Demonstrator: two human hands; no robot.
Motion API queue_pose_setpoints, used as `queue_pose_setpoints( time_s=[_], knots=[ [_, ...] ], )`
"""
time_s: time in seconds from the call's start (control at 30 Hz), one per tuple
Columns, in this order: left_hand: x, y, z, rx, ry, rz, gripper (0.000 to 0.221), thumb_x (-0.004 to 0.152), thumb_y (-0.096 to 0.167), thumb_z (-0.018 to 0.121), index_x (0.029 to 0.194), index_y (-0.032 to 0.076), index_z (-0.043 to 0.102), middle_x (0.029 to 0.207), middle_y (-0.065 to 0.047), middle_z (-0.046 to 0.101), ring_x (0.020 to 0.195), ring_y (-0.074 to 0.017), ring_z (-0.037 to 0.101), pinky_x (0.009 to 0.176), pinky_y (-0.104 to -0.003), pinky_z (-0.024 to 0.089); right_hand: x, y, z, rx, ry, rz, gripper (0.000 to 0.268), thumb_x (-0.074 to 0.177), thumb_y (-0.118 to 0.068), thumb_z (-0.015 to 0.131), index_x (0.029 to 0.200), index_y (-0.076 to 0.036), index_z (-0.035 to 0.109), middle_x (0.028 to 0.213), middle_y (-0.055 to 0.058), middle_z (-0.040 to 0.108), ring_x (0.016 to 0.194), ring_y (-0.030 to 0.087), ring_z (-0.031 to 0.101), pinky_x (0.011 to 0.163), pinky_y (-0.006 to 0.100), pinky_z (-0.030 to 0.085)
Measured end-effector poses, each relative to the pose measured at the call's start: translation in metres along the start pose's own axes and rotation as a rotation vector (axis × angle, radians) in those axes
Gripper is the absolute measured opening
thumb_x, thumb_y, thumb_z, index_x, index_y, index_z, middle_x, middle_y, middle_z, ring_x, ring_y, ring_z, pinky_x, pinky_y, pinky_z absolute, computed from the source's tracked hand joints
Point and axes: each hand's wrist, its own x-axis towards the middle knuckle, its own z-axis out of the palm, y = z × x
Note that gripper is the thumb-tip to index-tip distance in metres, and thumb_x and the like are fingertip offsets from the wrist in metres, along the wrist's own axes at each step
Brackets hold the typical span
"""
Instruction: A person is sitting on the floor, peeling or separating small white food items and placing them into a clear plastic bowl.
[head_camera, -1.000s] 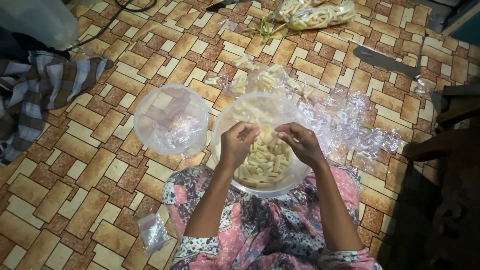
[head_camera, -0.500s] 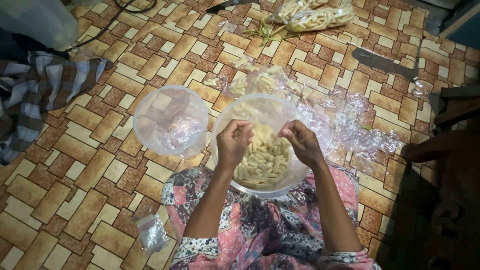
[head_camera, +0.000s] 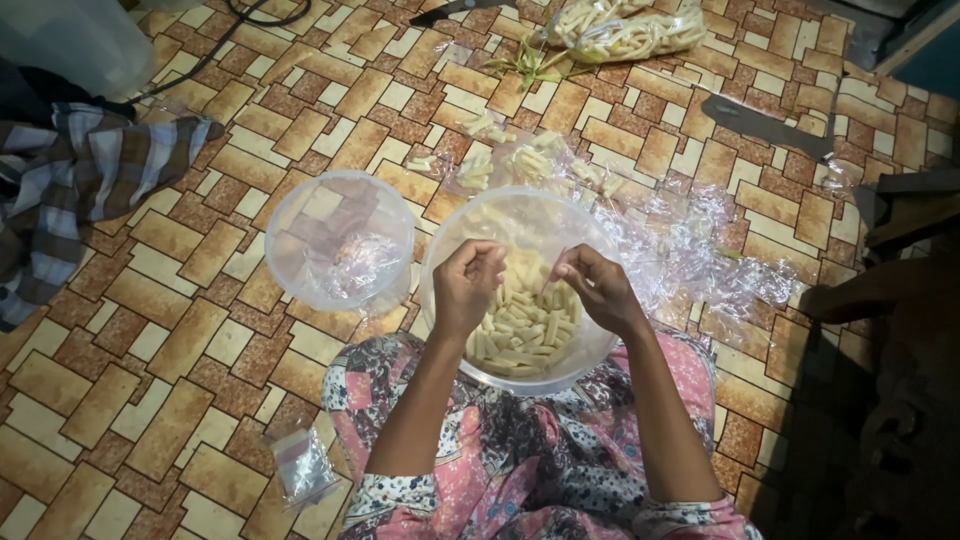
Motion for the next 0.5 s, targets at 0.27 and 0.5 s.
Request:
queue_pose_setpoints(
  time_s=[0.27, 0.5],
  knots=[
    [-0.002, 0.004, 0.0, -0.025, 0.007, 0.013, 0.015, 0.086, 0.019, 0.063, 0.091, 0.006, 0.067, 0.067, -0.014, 0.066, 0.056, -0.0127, 0.063, 0.054, -0.024, 0.056, -0.001, -0.006, 0.0, 0.004, -0.018, 0.012, 0.013, 0.088, -0.013, 0.061, 0.096, -0.004, 0.065, 0.072, 0.009, 0.068, 0.067, 0.011, 0.056, 0.071, 0.03, 0.049],
    [-0.001, 0.001, -0.002, 0.001, 0.033, 0.049, 0.014, 0.087, 0.019, 0.063, 0.088, 0.005, 0.066, 0.064, -0.013, 0.065, 0.053, -0.0126, 0.063, 0.05, -0.023, 0.055, -0.001, 0.007, -0.003, 0.03, 0.02, 0.023, 0.012, 0.089, -0.012, 0.06, 0.094, -0.003, 0.066, 0.07, 0.008, 0.067, 0.066, 0.009, 0.054, 0.071, 0.028, 0.049]
  ],
)
